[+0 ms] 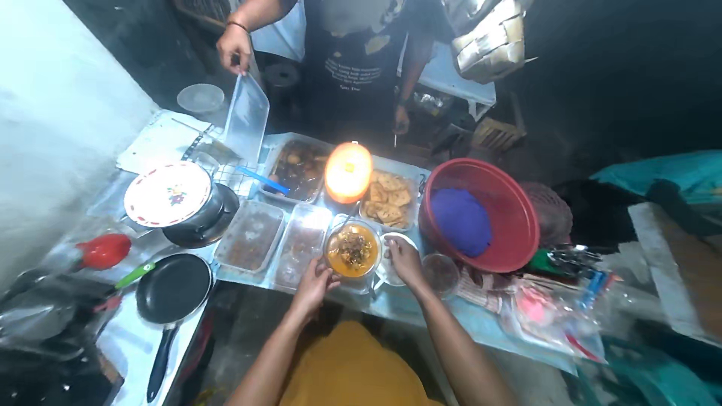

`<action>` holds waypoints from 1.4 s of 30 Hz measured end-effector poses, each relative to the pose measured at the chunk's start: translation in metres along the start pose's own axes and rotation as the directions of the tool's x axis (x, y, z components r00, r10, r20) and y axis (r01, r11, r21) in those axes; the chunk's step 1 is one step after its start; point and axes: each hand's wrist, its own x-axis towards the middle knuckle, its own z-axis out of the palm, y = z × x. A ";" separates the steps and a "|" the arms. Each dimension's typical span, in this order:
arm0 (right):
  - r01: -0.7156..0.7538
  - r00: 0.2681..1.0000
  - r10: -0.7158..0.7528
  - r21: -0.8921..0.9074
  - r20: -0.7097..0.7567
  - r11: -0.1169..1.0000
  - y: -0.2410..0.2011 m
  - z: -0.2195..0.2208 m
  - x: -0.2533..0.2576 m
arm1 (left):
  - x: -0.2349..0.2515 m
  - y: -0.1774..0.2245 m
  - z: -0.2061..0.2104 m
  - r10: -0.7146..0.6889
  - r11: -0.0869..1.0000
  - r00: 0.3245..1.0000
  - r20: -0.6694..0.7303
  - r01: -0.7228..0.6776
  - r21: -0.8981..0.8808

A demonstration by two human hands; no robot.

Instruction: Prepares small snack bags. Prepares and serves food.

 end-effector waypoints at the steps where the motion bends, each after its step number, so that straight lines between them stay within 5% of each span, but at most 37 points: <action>1: -0.050 0.999 0.049 0.085 0.018 0.995 0.002 0.005 -0.010 | 0.002 0.005 -0.003 -0.012 1.000 1.000 0.000 0.012 0.028; 6: -0.124 0.992 0.106 0.370 0.069 0.921 0.005 0.029 -0.038 | 0.016 0.020 -0.011 -0.024 0.998 0.999 0.027 0.022 0.063; 13: -0.119 0.992 0.126 0.538 0.025 0.834 0.005 0.053 -0.048 | 0.024 0.026 -0.008 -0.038 0.997 0.999 0.030 0.036 0.064; 42: -0.105 0.985 0.165 0.569 -0.056 0.816 0.008 0.068 -0.056 | 0.029 0.018 -0.016 -0.010 0.974 0.992 0.128 -0.019 0.225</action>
